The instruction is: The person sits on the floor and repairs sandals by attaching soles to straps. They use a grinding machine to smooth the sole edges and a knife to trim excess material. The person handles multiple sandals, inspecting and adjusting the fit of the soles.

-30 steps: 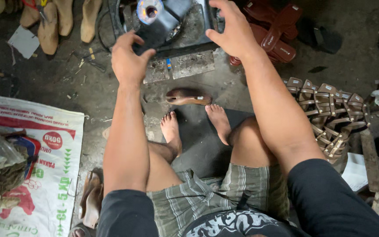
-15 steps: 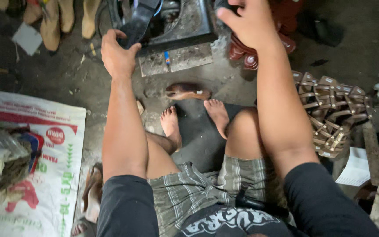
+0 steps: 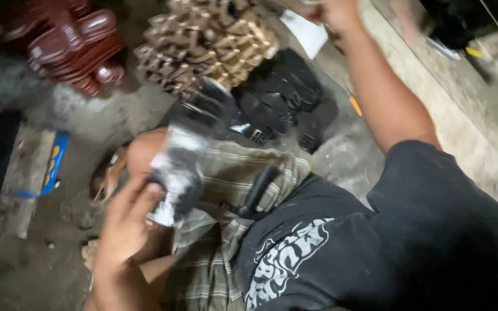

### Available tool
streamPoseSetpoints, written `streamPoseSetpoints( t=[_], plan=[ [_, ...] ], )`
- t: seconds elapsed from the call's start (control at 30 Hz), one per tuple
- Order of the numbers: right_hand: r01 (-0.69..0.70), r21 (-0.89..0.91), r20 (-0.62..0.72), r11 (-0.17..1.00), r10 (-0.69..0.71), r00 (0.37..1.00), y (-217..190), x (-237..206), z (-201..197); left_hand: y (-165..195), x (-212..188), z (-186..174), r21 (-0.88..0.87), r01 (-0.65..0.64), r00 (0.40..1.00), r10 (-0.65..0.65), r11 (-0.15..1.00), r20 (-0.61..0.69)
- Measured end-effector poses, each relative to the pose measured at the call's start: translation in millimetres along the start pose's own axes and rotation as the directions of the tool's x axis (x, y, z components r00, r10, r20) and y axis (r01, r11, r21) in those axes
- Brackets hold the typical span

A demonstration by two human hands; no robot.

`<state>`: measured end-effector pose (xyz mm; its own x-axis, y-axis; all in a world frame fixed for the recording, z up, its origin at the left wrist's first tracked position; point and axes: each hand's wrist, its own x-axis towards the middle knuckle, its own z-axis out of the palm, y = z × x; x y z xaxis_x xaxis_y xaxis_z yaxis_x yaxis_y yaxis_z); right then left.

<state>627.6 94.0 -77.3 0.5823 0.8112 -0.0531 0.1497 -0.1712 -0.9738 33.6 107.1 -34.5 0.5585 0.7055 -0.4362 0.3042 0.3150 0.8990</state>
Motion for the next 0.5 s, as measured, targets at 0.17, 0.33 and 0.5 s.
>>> streamPoseSetpoints(
  t=[0.17, 0.33, 0.5],
  plan=[
    [-0.262, 0.215, -0.494, 0.941, 0.336, 0.802, 55.6, -104.7, -160.5, -28.5, 20.2, 9.8, 0.117, 0.056, 0.974, -0.080, 0.992, 0.213],
    [-0.479, -0.040, -0.813, 0.877, 0.249, 0.525, 79.4, -214.4, -269.3, -40.5, 23.6, -6.5, 0.188, 0.081, 0.981, -0.112, 0.979, 0.160],
    [-0.707, -0.252, -0.850, 0.661, 0.198, 0.488, 86.3, -242.4, -273.0, -35.1, 36.6, -14.8, 0.636, -0.290, 0.957, 0.233, 0.715, 0.174]
  ],
)
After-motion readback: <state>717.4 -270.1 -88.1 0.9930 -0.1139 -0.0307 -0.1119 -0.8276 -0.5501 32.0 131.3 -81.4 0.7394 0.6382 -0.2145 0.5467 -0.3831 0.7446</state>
